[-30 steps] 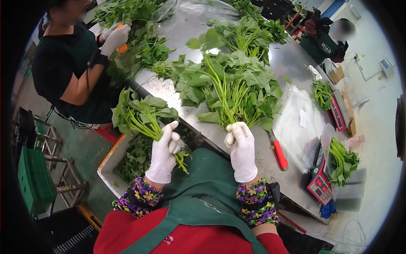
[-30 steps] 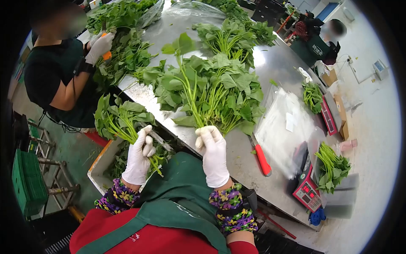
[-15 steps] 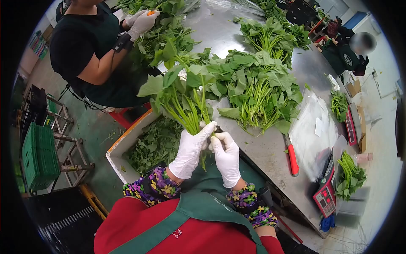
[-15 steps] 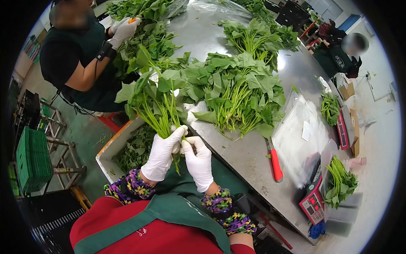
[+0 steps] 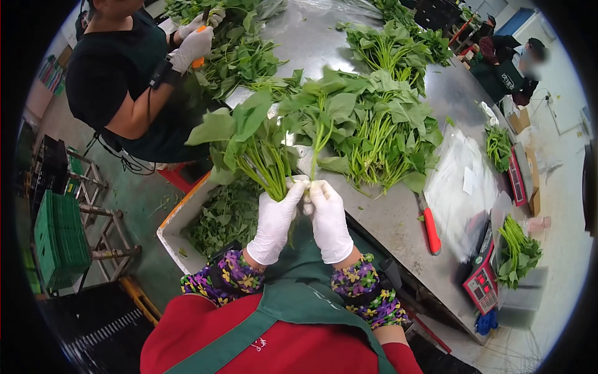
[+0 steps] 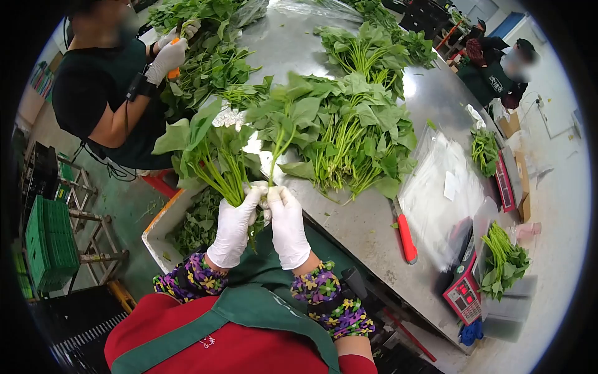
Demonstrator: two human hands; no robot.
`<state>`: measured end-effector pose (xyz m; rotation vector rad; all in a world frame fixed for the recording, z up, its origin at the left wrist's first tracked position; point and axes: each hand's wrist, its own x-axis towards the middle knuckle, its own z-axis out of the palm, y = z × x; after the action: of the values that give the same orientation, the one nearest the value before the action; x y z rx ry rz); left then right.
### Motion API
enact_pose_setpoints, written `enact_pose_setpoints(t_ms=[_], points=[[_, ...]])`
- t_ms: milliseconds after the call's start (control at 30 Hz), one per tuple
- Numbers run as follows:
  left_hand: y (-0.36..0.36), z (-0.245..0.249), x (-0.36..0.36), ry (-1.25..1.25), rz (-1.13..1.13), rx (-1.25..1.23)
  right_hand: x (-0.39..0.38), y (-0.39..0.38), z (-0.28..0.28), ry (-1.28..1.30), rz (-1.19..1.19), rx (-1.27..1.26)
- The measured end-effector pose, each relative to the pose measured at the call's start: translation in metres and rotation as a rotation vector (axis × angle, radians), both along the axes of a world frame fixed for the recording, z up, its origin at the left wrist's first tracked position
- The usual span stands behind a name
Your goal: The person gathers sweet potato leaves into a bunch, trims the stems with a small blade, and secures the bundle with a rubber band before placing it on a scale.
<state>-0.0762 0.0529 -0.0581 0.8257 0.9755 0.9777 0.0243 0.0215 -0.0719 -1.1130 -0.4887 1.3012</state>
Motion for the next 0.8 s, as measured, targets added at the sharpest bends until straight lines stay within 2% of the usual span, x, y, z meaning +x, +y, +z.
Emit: enact_pose_setpoints(t_ms=[67, 100, 200, 233, 267, 400, 467, 533, 567, 633, 667, 733, 800], points=[[-0.004, 0.008, -0.004, 0.042, -0.039, 0.0, 0.009, 0.008, -0.003, 0.175, -0.143, 0.016], [-0.007, 0.008, -0.008, 0.058, -0.05, -0.004, 0.015, 0.013, -0.003, 0.148, -0.185, 0.034], [0.013, -0.005, -0.033, 0.098, 0.124, -0.044, 0.023, 0.009, 0.0, -0.202, -0.057, 0.043], [0.025, -0.018, -0.039, 0.093, 0.193, 0.043, 0.019, 0.004, 0.001, -0.197, -0.057, 0.044], [0.032, -0.028, -0.048, 0.082, 0.23, 0.008, 0.016, 0.0, 0.004, -0.277, -0.022, 0.048], [0.04, -0.026, -0.056, 0.056, 0.393, 0.01, 0.005, -0.013, 0.006, -0.468, 0.071, 0.072], [0.041, -0.024, -0.062, 0.148, 0.313, -0.011, 0.002, -0.015, 0.005, -0.494, 0.064, 0.086], [0.039, -0.02, -0.062, 0.102, 0.271, -0.046, 0.001, -0.016, 0.006, -0.604, 0.079, 0.117], [0.038, -0.017, -0.057, -0.001, 0.238, -0.017, 0.001, -0.017, 0.003, -0.601, 0.08, 0.115], [0.036, -0.009, -0.051, -0.152, 0.168, 0.01, 0.002, -0.016, -0.004, -0.816, 0.092, 0.219], [0.035, -0.004, -0.048, -0.152, 0.173, 0.007, 0.002, -0.017, -0.006, -0.816, 0.098, 0.217], [0.037, 0.005, -0.043, -0.121, 0.156, 0.035, 0.002, -0.019, -0.007, -0.976, 0.116, 0.259], [0.04, -0.006, -0.046, -0.094, 0.175, 0.046, 0.002, -0.02, -0.005, -1.018, 0.131, 0.256]])
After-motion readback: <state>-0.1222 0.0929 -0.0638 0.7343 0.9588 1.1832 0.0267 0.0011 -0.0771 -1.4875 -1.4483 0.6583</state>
